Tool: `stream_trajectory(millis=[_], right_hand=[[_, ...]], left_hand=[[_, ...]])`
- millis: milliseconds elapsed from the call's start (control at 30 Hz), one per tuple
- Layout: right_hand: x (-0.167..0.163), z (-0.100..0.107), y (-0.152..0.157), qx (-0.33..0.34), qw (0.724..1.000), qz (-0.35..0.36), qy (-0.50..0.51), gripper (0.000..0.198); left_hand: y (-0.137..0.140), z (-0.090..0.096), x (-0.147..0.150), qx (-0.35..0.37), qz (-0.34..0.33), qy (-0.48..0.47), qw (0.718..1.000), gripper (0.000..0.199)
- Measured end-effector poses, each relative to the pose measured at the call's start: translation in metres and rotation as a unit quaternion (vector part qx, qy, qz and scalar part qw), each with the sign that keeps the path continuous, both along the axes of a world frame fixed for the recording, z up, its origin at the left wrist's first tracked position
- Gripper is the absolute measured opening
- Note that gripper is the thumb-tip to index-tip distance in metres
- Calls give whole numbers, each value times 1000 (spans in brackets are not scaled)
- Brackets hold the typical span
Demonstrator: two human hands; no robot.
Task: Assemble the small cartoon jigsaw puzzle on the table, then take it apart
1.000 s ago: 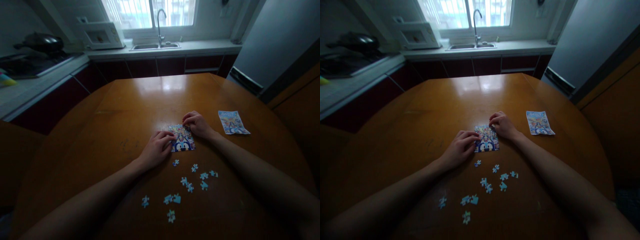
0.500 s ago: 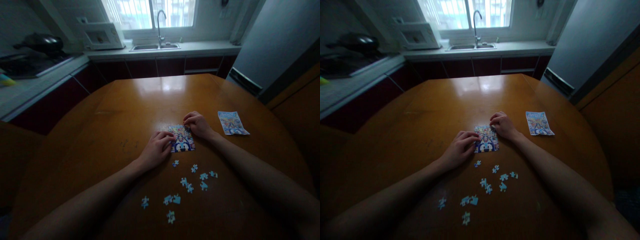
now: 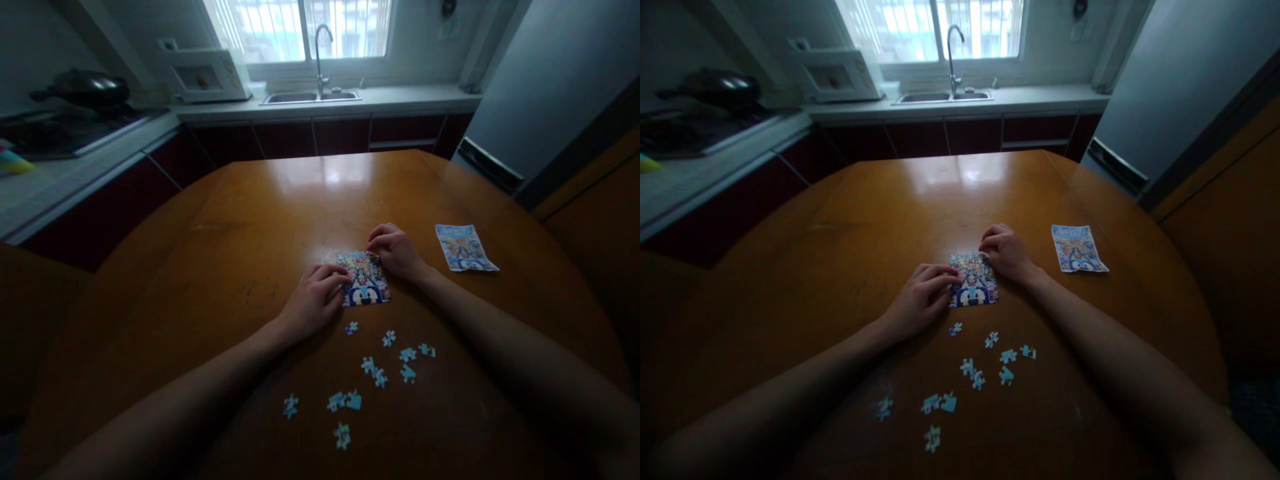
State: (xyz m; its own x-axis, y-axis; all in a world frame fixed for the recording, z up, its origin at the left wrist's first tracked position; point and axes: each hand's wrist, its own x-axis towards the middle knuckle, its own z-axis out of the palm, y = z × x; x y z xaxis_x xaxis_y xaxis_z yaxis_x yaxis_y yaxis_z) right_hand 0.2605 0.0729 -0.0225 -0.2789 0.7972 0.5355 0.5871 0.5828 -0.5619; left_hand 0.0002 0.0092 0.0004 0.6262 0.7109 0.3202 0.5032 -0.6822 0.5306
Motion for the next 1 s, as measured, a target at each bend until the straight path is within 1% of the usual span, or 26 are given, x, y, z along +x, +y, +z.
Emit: stream_trajectory(millis=[133, 267, 433, 833, 1000], right_hand=[[0, 1, -1, -7, 1000, 11, -11, 33], [0, 1, -1, 0, 1000, -5, 10, 35], [1, -2, 0, -2, 1000, 28, -8, 33], [-1, -1, -1, -17, 999, 34, -26, 38], [-1, -1, -1, -13, 999, 24, -18, 32]], left_hand=[[1, -1, 0, 3, 1, 0, 1000, 26], [1, -2, 0, 5, 1, 0, 1000, 25], [0, -1, 0, 4, 3, -1, 1000, 25], [1, -1, 0, 5, -1, 0, 1000, 24], [1, -1, 0, 7, 2, 3, 1000, 24]])
